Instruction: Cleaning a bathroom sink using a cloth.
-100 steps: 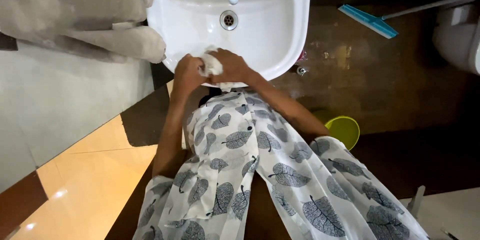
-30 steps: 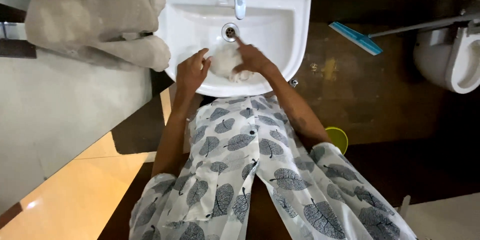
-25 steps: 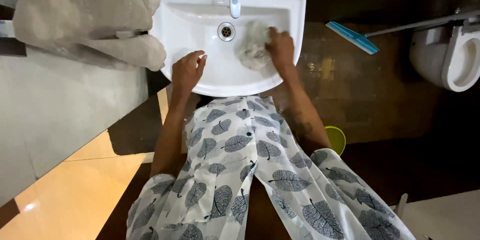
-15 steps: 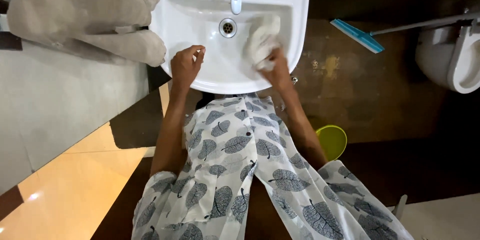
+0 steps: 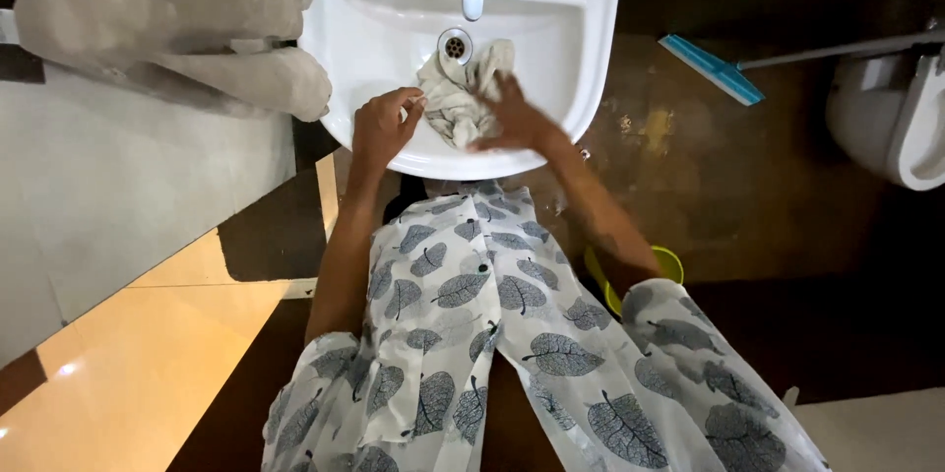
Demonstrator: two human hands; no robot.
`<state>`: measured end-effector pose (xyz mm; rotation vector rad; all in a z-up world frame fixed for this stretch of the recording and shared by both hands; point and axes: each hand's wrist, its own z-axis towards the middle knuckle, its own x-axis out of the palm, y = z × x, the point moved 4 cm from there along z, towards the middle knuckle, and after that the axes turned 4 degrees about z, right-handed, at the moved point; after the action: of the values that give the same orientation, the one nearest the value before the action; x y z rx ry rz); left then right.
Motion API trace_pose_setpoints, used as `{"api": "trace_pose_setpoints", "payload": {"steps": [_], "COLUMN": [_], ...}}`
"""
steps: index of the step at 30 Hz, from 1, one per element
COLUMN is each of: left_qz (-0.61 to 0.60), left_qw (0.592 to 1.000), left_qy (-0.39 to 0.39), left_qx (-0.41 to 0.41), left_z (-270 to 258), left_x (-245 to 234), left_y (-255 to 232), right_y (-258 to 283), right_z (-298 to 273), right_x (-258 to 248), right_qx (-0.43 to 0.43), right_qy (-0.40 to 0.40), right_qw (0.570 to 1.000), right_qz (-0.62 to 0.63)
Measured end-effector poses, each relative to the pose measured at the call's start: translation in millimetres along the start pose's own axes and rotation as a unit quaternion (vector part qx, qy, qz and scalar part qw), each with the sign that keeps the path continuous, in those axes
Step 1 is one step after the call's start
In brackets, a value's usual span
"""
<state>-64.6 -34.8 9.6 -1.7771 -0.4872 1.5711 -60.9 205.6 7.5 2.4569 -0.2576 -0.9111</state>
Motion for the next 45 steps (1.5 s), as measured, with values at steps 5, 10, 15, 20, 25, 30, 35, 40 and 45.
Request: {"api": "trace_pose_setpoints", "payload": {"steps": [5,10,15,20,25,30,35,40,45], "left_qz": [-0.007,-0.013,0.014,0.005,0.03,-0.004,0.0,0.0,-0.03], "left_qw": [1.0,0.998,1.0,0.999,0.999,0.998,0.997,0.998,0.998], "left_qy": [-0.024,-0.063,-0.009,-0.032,-0.032,-0.06,-0.065,-0.05,-0.057], "left_qx": [-0.013,0.024,-0.001,0.033,0.029,0.036,0.044,0.025,0.003], "left_z": [0,-1,-1,-4,-2,-5,-7,-5,-8], "left_x": [-4,-8,-1,-3,-4,-7,-11,-14,-25], "left_y": [2,-3,2,-1,-2,-4,-5,-9,-20], "right_y": [9,45,-26,-101,-59,-6,24,-29,-70], "right_z": [75,104,136,87,72,103,74,53,40], "right_x": [57,43,50,10,-6,24,20,-4,-49], "right_qx": [-0.197,-0.254,-0.119,-0.035,0.007,-0.111,-0.156,-0.179,-0.051], "right_qy": [-0.218,-0.255,-0.257,-0.377,-0.457,-0.314,-0.084,-0.009,-0.474], "right_qw": [0.955,0.924,0.936,0.871,0.831,0.937,0.978,0.975,0.875], "right_qz": [-0.051,-0.131,-0.208,-0.313,-0.318,0.104,0.11,0.133,-0.082]}}
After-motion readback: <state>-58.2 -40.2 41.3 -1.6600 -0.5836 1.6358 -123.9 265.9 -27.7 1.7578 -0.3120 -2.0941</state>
